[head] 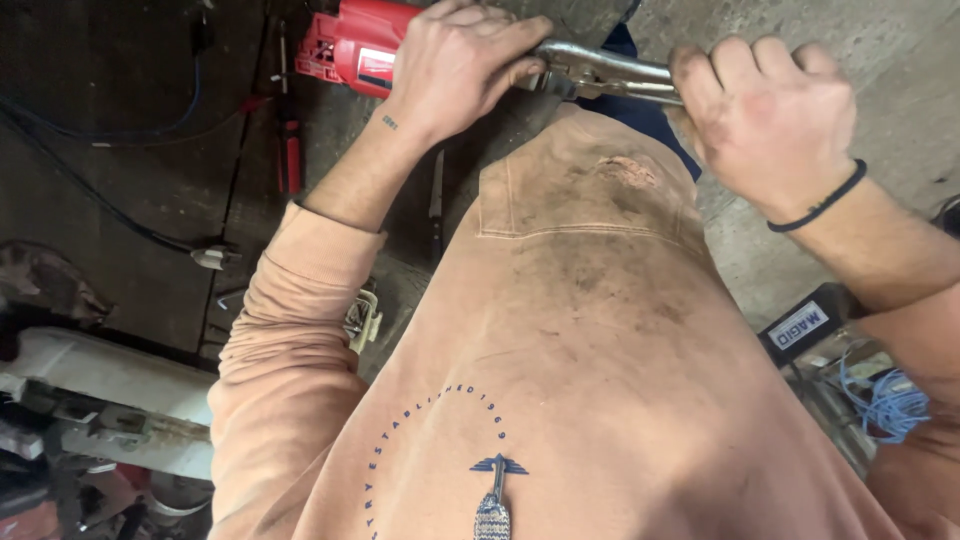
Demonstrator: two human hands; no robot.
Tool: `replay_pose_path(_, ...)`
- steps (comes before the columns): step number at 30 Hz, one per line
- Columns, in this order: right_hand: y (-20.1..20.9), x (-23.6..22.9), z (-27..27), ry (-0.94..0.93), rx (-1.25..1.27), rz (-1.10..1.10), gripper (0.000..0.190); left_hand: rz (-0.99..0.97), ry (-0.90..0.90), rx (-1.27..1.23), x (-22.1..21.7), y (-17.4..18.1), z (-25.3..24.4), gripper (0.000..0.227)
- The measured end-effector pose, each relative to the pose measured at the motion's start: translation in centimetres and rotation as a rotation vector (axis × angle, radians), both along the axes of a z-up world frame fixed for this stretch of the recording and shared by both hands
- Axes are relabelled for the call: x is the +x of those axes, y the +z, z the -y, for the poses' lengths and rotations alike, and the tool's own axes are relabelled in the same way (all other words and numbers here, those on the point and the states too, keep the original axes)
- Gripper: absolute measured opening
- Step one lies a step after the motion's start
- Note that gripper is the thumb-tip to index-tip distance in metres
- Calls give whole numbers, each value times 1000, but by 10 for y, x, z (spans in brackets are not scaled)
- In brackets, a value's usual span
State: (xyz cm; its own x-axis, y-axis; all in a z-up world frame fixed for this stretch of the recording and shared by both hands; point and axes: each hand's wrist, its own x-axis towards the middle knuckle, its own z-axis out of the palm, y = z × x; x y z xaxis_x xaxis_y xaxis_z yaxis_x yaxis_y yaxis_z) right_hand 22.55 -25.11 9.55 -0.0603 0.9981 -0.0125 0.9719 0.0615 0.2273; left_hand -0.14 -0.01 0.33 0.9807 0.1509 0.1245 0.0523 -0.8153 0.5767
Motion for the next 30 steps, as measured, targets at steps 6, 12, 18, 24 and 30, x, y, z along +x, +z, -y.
replay_pose_path(6, -21, 53, -5, -211, -472, -475, 42, 49, -30, -9, 0, -1, 1, 32)
replay_pose_path(12, -53, 70, 12, -827, -961, -1452, 58, 18, -37, 43, -1, 5, 3, 30)
replay_pose_path(18, 5, 23, -1, -602, -622, -755, 58, 15, -92, 72, 6, 15, 1, 42)
replay_pose_path(24, 9, -15, 6, -190, 27, -171, 57, -37, -106, -12, 9, 22, -5, 78)
replay_pose_path(30, -10, -15, 13, -215, 148, -239, 56, -32, -52, 13, 8, 1, -5, 67)
